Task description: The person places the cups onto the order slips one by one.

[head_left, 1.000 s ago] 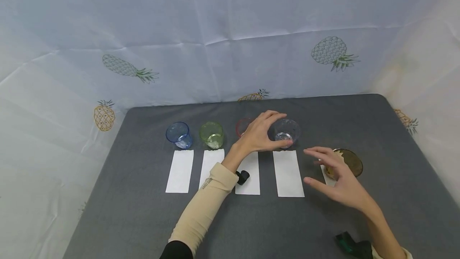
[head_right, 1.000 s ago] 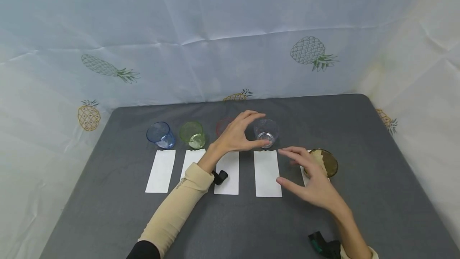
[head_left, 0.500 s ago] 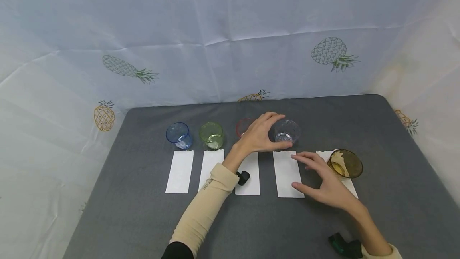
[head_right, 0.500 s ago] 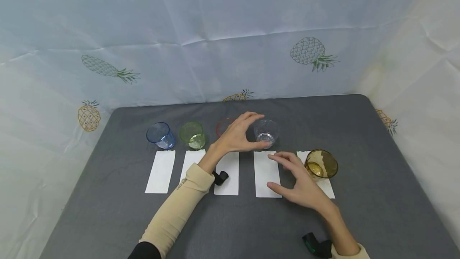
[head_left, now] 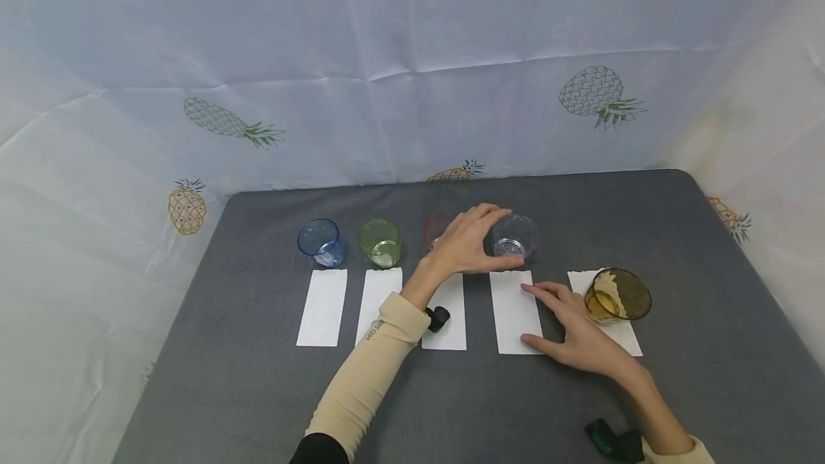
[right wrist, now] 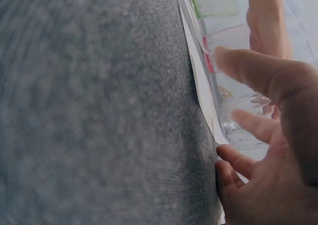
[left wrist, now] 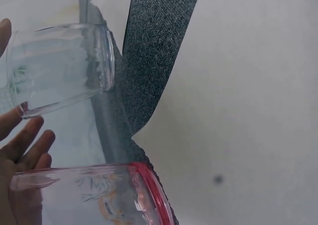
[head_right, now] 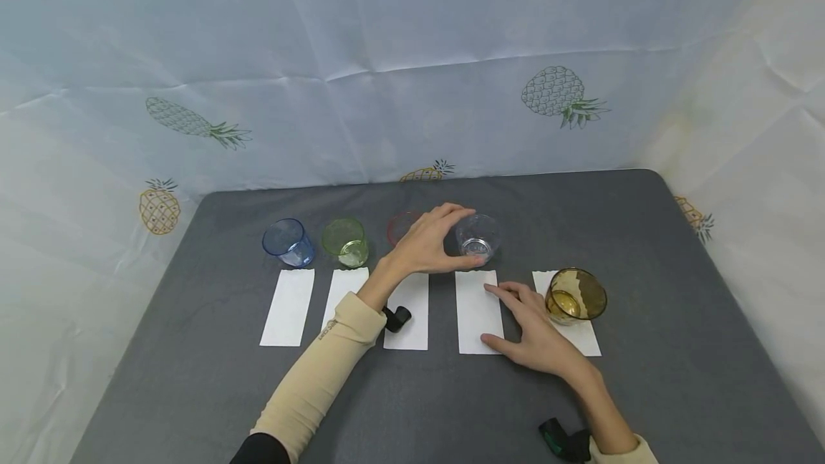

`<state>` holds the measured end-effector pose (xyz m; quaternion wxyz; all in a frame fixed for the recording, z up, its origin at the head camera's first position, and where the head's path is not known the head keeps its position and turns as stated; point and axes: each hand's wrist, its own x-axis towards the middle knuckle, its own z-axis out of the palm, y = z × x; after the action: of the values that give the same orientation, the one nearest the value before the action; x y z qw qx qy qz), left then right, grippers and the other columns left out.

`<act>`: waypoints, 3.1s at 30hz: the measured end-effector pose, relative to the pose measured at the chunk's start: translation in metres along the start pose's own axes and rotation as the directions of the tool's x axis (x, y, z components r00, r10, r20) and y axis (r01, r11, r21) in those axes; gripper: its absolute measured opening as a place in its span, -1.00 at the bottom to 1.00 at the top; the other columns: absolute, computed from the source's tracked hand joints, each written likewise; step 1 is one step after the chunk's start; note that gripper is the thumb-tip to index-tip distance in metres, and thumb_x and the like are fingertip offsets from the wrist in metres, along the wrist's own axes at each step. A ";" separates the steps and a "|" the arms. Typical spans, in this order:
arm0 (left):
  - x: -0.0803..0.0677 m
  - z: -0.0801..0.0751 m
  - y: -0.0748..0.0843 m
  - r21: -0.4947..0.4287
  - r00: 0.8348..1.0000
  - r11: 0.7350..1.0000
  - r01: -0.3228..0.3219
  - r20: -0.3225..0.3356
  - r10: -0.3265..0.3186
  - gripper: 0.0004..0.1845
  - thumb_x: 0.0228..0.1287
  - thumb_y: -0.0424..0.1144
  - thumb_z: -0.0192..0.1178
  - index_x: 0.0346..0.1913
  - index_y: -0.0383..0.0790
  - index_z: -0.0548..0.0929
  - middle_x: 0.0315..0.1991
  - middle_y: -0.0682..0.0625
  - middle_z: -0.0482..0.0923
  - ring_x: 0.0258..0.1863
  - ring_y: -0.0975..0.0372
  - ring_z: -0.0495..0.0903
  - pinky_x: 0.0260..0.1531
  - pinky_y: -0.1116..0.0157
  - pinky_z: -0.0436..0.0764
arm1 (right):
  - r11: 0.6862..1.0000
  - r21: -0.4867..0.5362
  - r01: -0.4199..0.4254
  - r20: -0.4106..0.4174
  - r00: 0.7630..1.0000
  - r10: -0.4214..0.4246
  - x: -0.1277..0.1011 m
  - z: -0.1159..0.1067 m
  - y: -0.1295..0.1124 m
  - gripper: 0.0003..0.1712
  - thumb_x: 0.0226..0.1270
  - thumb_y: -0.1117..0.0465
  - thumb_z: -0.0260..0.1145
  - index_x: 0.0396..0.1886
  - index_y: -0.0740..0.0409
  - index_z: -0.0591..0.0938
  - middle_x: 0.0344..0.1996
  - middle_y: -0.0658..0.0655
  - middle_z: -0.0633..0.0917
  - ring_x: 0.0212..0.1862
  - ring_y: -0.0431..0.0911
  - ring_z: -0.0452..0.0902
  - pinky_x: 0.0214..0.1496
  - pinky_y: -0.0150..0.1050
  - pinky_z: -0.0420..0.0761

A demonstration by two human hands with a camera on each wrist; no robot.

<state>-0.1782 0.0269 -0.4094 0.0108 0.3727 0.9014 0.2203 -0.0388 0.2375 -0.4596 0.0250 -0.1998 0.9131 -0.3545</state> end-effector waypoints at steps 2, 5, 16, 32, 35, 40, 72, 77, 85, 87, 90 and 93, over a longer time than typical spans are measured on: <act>0.000 0.000 0.000 0.015 1.000 1.000 0.001 0.008 -0.002 -0.07 -0.04 0.41 0.13 0.35 -0.02 0.26 0.26 0.04 0.26 0.22 0.19 0.29 0.22 0.12 0.24 | 1.000 -0.007 -0.003 0.008 1.000 0.003 0.000 0.001 0.002 -0.07 -0.01 -0.11 0.44 0.35 0.04 0.29 0.20 0.20 0.27 0.17 0.12 0.16 0.04 0.16 0.20; 0.000 0.001 0.000 0.029 1.000 1.000 0.001 0.012 -0.001 -0.07 -0.04 0.42 0.12 0.36 -0.03 0.26 0.26 0.03 0.27 0.21 0.19 0.31 0.21 0.17 0.25 | 1.000 -0.003 -0.003 0.013 1.000 0.003 0.000 0.003 0.004 -0.05 -0.02 -0.10 0.45 0.35 0.06 0.27 0.20 0.20 0.25 0.18 0.13 0.14 0.04 0.16 0.17; -0.001 0.001 -0.001 0.040 1.000 0.999 -0.005 0.001 0.005 -0.10 0.03 0.38 0.10 0.36 -0.07 0.26 0.25 0.01 0.29 0.20 0.18 0.33 0.20 0.17 0.26 | 1.000 0.015 0.021 -0.001 1.000 -0.021 0.001 0.007 0.006 -0.03 -0.04 -0.02 0.49 0.35 0.15 0.26 0.21 0.25 0.21 0.21 0.16 0.06 0.05 0.13 0.08; -0.001 0.001 -0.002 -0.018 1.000 1.000 -0.002 -0.011 0.002 -0.16 0.05 0.32 0.15 0.33 -0.08 0.31 0.16 0.01 0.34 0.13 0.20 0.36 0.14 0.18 0.31 | 1.000 0.004 0.031 0.007 0.999 -0.031 0.001 0.009 0.009 -0.03 -0.03 -0.07 0.47 0.34 0.21 0.29 0.23 0.26 0.19 0.20 0.19 0.03 0.04 0.15 0.10; 0.000 0.001 -0.001 -0.009 1.000 1.000 0.000 -0.022 0.000 -0.15 0.03 0.34 0.14 0.32 -0.09 0.32 0.16 0.01 0.34 0.13 0.21 0.36 0.14 0.20 0.31 | 0.999 0.001 0.043 0.001 0.999 -0.043 0.000 0.009 0.010 -0.02 -0.05 -0.06 0.48 0.33 0.21 0.29 0.23 0.26 0.20 0.20 0.19 0.04 0.04 0.13 0.09; 0.001 0.002 -0.001 -0.001 1.000 1.000 0.000 -0.029 0.000 -0.12 0.00 0.36 0.14 0.33 -0.08 0.31 0.19 0.01 0.34 0.15 0.20 0.36 0.18 0.19 0.28 | 0.998 0.000 0.056 -0.003 0.998 -0.056 0.000 0.009 0.010 -0.02 -0.05 -0.04 0.49 0.34 0.22 0.29 0.24 0.27 0.20 0.21 0.21 0.03 0.05 0.15 0.07; -0.002 0.002 0.002 0.007 0.997 0.999 0.037 -0.069 -0.037 -0.13 -0.05 0.37 0.18 0.29 -0.05 0.36 0.15 0.06 0.43 0.19 0.20 0.36 0.29 0.19 0.15 | 0.998 0.002 0.062 0.009 0.998 -0.062 -0.001 0.009 0.008 -0.04 0.00 -0.04 0.46 0.34 0.25 0.27 0.28 0.27 0.17 0.23 0.28 -0.03 0.07 0.25 0.00; -0.002 0.000 0.002 -0.057 0.994 0.998 0.024 -0.106 -0.030 -0.14 -0.06 0.32 0.23 0.28 -0.10 0.38 0.12 0.06 0.45 0.22 0.21 0.33 0.34 0.25 0.01 | 0.998 0.010 0.060 0.010 0.998 -0.060 -0.001 0.010 0.008 -0.04 0.00 -0.04 0.46 0.34 0.25 0.27 0.28 0.28 0.17 0.23 0.29 -0.03 0.06 0.26 0.00; -0.005 -0.007 0.008 -0.172 0.990 0.985 0.015 -0.138 -0.040 -0.14 -0.08 0.33 0.23 0.29 -0.01 0.35 0.12 0.14 0.38 0.11 0.29 0.38 0.08 0.25 0.40 | 0.999 0.013 0.046 0.021 0.999 -0.046 -0.001 0.009 0.008 -0.03 0.00 -0.06 0.45 0.35 0.24 0.26 0.30 0.28 0.14 0.23 0.31 -0.05 0.07 0.29 -0.01; -0.006 -0.009 0.010 -0.229 0.989 0.973 0.001 -0.147 -0.035 -0.14 -0.08 0.31 0.25 0.29 -0.01 0.34 0.11 0.13 0.38 0.06 0.32 0.39 0.00 0.28 0.45 | 0.999 0.015 0.046 0.020 0.999 -0.046 -0.001 0.009 0.009 -0.03 0.00 -0.06 0.45 0.35 0.24 0.27 0.30 0.29 0.15 0.23 0.31 -0.05 0.07 0.29 -0.01; -0.009 -0.011 0.015 -0.286 0.987 0.958 -0.030 -0.159 -0.017 -0.15 -0.07 0.25 0.29 0.29 -0.05 0.34 0.11 0.11 0.38 0.05 0.33 0.39 0.00 0.33 0.44 | 0.999 0.015 0.040 0.023 0.999 -0.041 -0.001 0.010 0.009 -0.02 -0.02 -0.06 0.46 0.35 0.23 0.27 0.30 0.27 0.15 0.24 0.29 -0.05 0.08 0.28 -0.01; -0.012 -0.012 0.018 -0.314 0.985 0.948 -0.059 -0.172 0.005 -0.16 -0.06 0.21 0.31 0.29 -0.09 0.34 0.11 0.08 0.39 0.04 0.33 0.39 -0.04 0.38 0.44 | 0.999 0.011 0.044 0.019 0.999 -0.044 -0.001 0.010 0.009 -0.01 -0.04 -0.05 0.48 0.35 0.23 0.27 0.30 0.27 0.15 0.24 0.28 -0.04 0.08 0.27 0.00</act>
<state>-0.1598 0.0249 -0.3932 -0.0092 0.3606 0.8455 0.3936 -0.0389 0.2380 -0.4730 0.0273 -0.2231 0.9064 -0.3577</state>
